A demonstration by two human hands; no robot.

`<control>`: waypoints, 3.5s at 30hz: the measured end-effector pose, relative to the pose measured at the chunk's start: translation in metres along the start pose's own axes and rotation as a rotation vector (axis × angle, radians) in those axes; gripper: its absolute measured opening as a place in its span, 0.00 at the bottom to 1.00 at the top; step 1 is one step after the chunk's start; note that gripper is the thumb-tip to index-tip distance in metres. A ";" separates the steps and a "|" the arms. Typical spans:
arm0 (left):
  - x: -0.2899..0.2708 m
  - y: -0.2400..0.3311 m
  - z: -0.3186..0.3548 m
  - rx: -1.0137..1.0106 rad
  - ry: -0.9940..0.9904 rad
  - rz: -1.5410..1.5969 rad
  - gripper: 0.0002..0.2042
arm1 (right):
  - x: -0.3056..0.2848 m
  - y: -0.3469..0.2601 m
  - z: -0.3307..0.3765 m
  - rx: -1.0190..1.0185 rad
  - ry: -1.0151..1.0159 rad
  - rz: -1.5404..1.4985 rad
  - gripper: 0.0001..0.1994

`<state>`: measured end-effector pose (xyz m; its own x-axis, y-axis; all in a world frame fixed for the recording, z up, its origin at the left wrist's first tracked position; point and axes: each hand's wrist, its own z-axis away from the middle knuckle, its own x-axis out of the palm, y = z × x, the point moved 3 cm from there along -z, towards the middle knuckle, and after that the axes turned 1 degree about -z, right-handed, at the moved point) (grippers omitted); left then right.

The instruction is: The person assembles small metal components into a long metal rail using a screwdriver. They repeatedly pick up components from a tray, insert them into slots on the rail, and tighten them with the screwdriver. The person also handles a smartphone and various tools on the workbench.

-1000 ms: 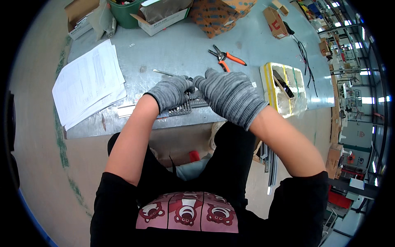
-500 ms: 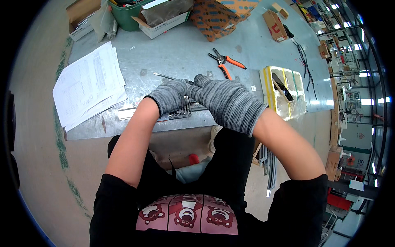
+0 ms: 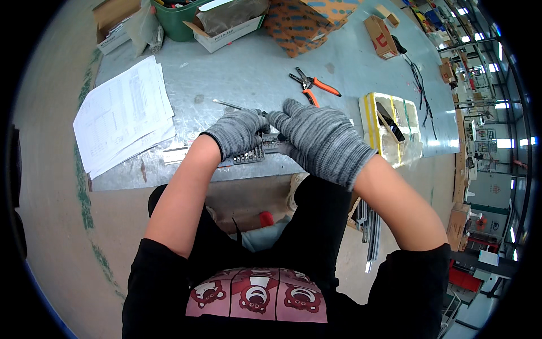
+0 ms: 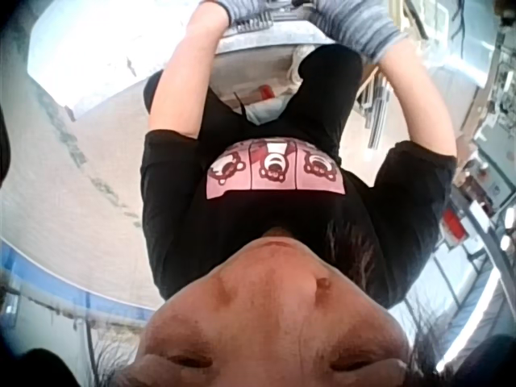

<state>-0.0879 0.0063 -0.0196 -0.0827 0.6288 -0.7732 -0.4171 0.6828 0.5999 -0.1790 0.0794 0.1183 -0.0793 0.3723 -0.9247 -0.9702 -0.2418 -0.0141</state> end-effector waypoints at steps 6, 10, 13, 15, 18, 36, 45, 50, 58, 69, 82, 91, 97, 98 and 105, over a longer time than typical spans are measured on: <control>0.002 -0.001 -0.003 -0.017 -0.034 -0.032 0.13 | 0.008 0.004 -0.004 0.045 -0.133 0.186 0.21; -0.003 0.002 0.000 -0.125 -0.089 0.013 0.13 | -0.001 -0.002 -0.002 -0.014 -0.105 0.039 0.22; -0.002 0.001 0.000 -0.084 -0.079 -0.012 0.13 | 0.005 -0.002 -0.002 -0.099 -0.104 0.129 0.24; 0.002 -0.002 -0.003 -0.035 -0.061 -0.005 0.13 | 0.003 0.001 -0.009 0.037 -0.195 0.165 0.23; 0.001 0.000 0.002 -0.045 -0.030 0.031 0.13 | 0.005 0.004 -0.007 0.006 -0.132 0.061 0.19; 0.000 0.001 0.002 -0.055 -0.068 0.017 0.13 | 0.011 0.012 0.000 -0.033 -0.077 -0.044 0.11; 0.005 -0.004 0.000 -0.015 -0.024 0.033 0.14 | 0.010 -0.001 0.001 0.153 -0.094 0.062 0.12; 0.005 -0.004 0.000 -0.003 -0.006 0.045 0.13 | 0.015 0.019 0.010 0.206 -0.007 -0.067 0.13; 0.003 -0.003 0.000 -0.019 -0.025 0.068 0.13 | 0.011 0.014 0.023 0.132 0.153 -0.111 0.11; 0.002 -0.003 0.001 -0.026 -0.035 0.052 0.12 | 0.020 0.014 0.020 0.079 0.163 -0.081 0.10; 0.008 -0.008 -0.004 0.001 -0.004 0.028 0.12 | 0.015 -0.007 -0.001 -0.014 -0.038 -0.126 0.13; 0.014 -0.009 -0.008 0.047 0.079 0.018 0.11 | 0.011 -0.005 -0.012 0.013 -0.279 0.241 0.18; 0.008 -0.009 -0.004 -0.050 0.015 0.124 0.14 | 0.002 -0.009 -0.003 -0.249 0.009 -0.012 0.20; -0.001 -0.003 0.000 -0.043 -0.009 0.116 0.14 | 0.003 -0.010 -0.002 -0.210 -0.018 0.004 0.21; -0.002 -0.003 0.002 -0.096 0.012 0.141 0.15 | 0.001 -0.012 -0.008 -0.195 0.033 0.033 0.28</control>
<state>-0.0844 0.0037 -0.0194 -0.1574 0.7109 -0.6855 -0.4847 0.5491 0.6808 -0.1653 0.0752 0.1145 -0.0993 0.3325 -0.9379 -0.9043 -0.4235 -0.0544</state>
